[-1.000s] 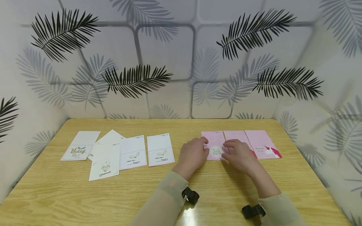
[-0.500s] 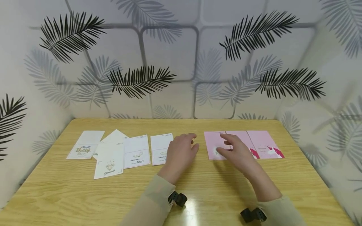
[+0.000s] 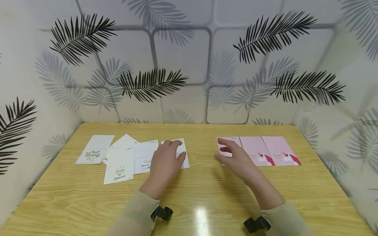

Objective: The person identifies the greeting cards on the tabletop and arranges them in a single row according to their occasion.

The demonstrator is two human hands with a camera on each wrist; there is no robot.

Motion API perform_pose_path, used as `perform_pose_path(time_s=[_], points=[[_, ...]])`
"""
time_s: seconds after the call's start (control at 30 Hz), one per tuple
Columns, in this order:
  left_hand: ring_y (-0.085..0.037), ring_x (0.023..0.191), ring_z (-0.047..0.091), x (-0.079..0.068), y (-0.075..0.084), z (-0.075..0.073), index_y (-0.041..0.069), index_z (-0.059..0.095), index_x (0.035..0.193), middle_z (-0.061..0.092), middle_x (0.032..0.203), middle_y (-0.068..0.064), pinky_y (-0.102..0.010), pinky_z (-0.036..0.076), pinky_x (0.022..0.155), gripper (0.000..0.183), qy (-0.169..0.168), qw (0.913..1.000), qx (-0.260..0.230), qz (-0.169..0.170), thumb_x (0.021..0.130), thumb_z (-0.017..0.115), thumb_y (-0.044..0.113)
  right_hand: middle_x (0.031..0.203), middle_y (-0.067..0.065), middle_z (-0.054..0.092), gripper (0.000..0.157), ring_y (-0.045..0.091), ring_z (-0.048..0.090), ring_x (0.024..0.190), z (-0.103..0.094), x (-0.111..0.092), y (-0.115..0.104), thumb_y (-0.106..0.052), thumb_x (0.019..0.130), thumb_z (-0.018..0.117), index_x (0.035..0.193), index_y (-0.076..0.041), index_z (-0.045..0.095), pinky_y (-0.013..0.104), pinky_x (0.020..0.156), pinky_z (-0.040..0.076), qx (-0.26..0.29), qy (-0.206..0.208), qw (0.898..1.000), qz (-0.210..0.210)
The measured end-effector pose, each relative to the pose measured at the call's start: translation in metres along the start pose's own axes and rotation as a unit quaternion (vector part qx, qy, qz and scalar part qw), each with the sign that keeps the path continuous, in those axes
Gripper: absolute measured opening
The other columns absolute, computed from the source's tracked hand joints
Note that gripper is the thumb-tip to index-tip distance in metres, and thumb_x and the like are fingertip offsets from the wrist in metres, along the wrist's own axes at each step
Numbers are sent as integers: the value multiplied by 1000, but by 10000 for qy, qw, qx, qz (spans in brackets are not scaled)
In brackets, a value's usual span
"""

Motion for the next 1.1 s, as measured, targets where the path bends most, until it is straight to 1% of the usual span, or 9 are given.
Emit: perform_pose_path(time_s=[0.17,0.33,0.5,0.6,0.87,1.1], points=[[-42,114,67,-7,-20,-8,5,72,141,72,128,-16,-58,56,92,40,11,9999,42,-125,106,76,24,172,15,43,68,39,46,155,13,4,-4,-21,109,71,169,-7,42,60,116,47,83,-158,9998,-28],[-43,112,66,-12,-33,-13,4,71,141,72,125,-16,-59,55,92,41,-5,9996,71,-283,105,76,23,172,14,43,68,38,46,155,26,7,-6,-23,109,71,169,-7,42,60,118,45,166,-284,9995,-17],[-44,109,68,-15,-40,-13,2,72,139,73,123,-17,-59,57,90,39,-18,9992,126,-379,105,76,21,169,15,47,68,38,47,154,41,9,-11,-26,109,72,168,-7,44,61,117,45,209,-419,9989,-47],[-44,108,69,-15,-44,-11,1,72,138,73,122,-18,-58,57,88,39,-5,9992,122,-374,105,76,21,168,16,49,67,38,49,152,48,12,-12,-25,109,72,167,-6,46,60,116,46,265,-434,9987,-35],[-47,117,68,-17,-56,-5,-1,71,140,69,131,-26,-59,57,96,44,-162,9987,140,-472,103,77,22,166,16,50,65,39,50,151,62,18,-12,-20,108,73,165,-2,48,59,115,48,410,-489,9980,-7],[-47,116,67,-17,-59,-3,-2,71,139,70,128,-27,-58,56,96,46,-222,9984,207,-485,101,81,23,165,15,53,64,38,54,148,74,25,-12,-19,107,74,164,-3,50,57,114,49,490,-507,9973,214]])
Point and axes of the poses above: each hand's wrist, its own x-axis towards the middle knuckle, its own z-axis out of the palm, y = z × x, the point moved 8 cm from there along x, towards the middle knuckle
